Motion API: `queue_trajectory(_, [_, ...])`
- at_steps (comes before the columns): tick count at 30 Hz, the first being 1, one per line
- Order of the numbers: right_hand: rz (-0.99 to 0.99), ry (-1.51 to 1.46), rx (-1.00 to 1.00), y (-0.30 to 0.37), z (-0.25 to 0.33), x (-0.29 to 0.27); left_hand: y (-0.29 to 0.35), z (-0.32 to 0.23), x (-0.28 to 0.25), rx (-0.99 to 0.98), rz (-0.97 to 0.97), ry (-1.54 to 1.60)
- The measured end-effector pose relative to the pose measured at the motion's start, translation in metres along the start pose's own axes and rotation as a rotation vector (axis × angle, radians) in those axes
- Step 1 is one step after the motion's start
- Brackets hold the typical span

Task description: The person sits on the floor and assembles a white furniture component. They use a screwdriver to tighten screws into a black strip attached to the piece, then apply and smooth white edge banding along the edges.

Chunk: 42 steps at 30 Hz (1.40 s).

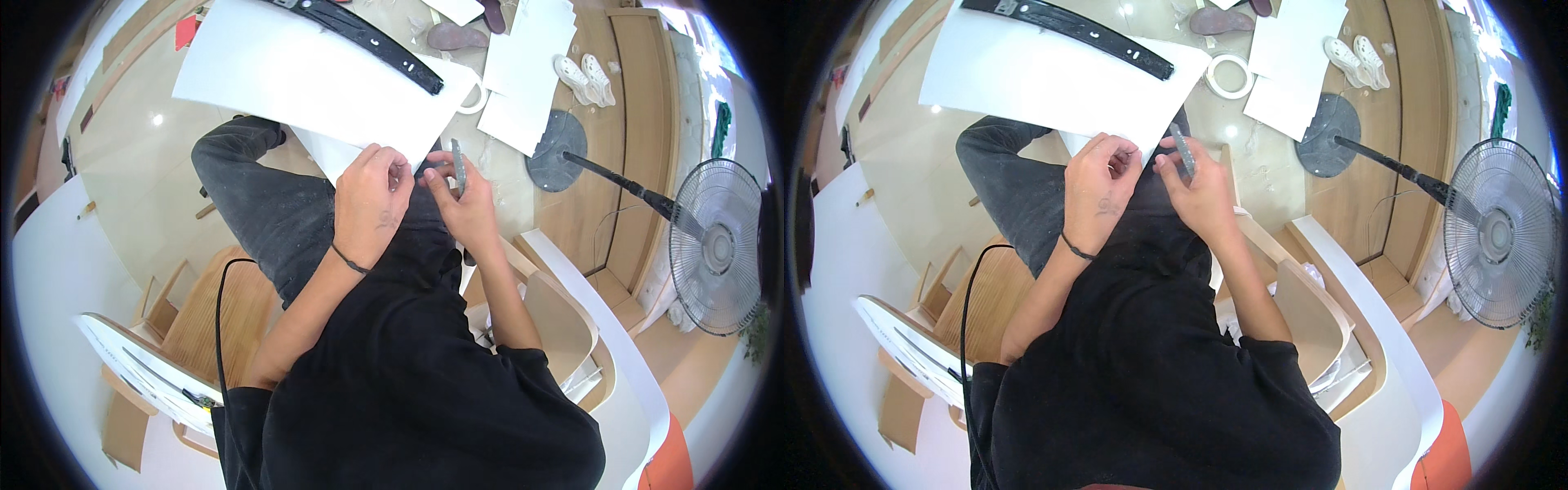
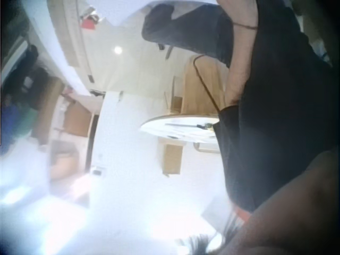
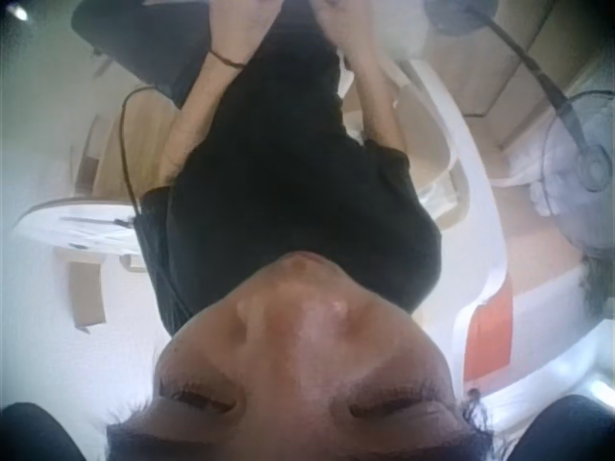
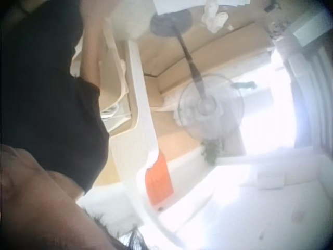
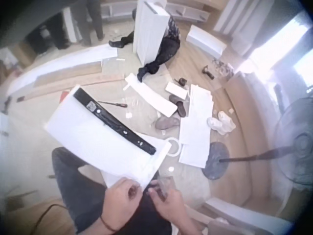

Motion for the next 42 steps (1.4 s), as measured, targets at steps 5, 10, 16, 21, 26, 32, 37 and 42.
queue_trajectory(5, [-0.012, -0.031, -0.011, -0.004, -0.005, 0.003, -0.010, -0.003, 0.005, -0.113, 0.062, -0.025])
queue_trajectory(10, [0.017, -0.026, 0.021, -0.007, -0.006, 0.002, -0.009, -0.010, 0.010, -0.113, 0.033, -0.070])
queue_trajectory(16, [0.006, -0.055, 0.007, -0.008, -0.006, 0.001, 0.002, -0.012, 0.023, 0.010, -0.134, -0.169])
queue_trajectory(21, [0.047, -0.090, 0.050, -0.009, -0.009, 0.001, 0.009, 0.008, 0.018, -0.155, -0.067, 0.039])
queue_trajectory(26, [0.072, -0.108, 0.116, -0.010, -0.011, 0.002, 0.009, 0.003, 0.001, -0.104, 0.004, -0.036])
queue_trajectory(32, [0.067, -0.111, 0.083, -0.014, -0.010, 0.004, -0.009, -0.010, -0.001, -0.065, 0.098, -0.086])
queue_trajectory(37, [0.088, -0.095, 0.063, -0.015, -0.009, 0.003, -0.016, -0.013, -0.002, -0.063, 0.159, -0.105])
queue_trajectory(42, [0.103, -0.101, 0.083, -0.016, -0.011, 0.003, -0.022, -0.009, 0.001, -0.054, 0.156, -0.169])
Point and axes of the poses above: each hand's wrist, its own y-axis away from the middle knuckle, its own x-axis out of the palm, z = x × y, the point moved 7 cm from there along -y, towards the middle knuckle, and after that the axes turned 13 degrees about -x, right-handed, at the moved point
